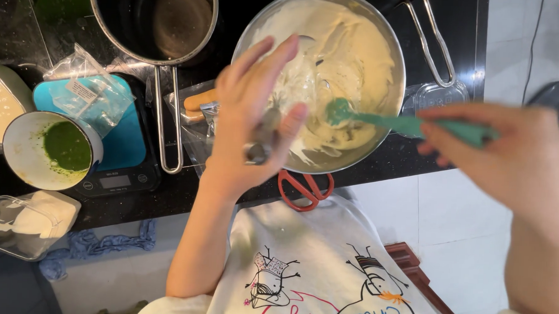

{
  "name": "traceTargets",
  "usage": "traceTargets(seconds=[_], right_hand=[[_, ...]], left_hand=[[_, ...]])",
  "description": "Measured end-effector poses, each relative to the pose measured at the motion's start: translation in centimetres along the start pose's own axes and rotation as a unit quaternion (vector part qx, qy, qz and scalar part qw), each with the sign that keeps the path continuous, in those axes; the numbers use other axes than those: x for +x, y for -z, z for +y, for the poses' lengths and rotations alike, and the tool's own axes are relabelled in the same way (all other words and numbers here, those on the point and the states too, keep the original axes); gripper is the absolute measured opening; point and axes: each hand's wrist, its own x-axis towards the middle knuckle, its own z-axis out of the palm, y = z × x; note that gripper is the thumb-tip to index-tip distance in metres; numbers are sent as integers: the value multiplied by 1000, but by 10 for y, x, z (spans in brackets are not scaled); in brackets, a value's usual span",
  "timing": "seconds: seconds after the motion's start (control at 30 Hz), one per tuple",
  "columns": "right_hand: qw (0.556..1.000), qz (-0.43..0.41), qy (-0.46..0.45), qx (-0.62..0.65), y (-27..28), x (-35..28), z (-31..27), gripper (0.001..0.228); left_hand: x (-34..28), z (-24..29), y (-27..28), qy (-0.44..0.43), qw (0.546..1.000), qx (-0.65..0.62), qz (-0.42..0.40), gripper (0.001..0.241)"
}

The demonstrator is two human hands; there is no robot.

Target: Preparing a matcha-flavored cream mixture and dipping ladyfinger cookies for a dessert.

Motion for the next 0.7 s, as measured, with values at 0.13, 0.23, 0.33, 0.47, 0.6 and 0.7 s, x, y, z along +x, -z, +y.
traceTargets(seconds=[0.13, 0.23, 0.33, 0.47, 0.6, 0.7], right_hand=[[988, 31, 8, 153, -17, 24, -23, 20], [974, 11, 46, 220, -33, 25, -32, 23], [958, -31, 86, 272, -43, 19, -36, 33], [910, -31, 120, 396, -43, 9, -46, 46], [953, 90, 243, 158, -56, -4, -38, 49], [973, 103, 201, 54, -60, -2, -30, 28]], left_hand=[[14, 13, -13, -70, 992, -99, -32, 89], [17, 19, -32, -71, 991, -86, -72, 132], [20, 15, -53, -68, 975, -191, -92, 126], [19, 8, -69, -6, 977, -174, -120, 124], [32, 18, -58, -108, 981, -144, -73, 126], [32, 10, -50, -100, 977, -175, -70, 122]])
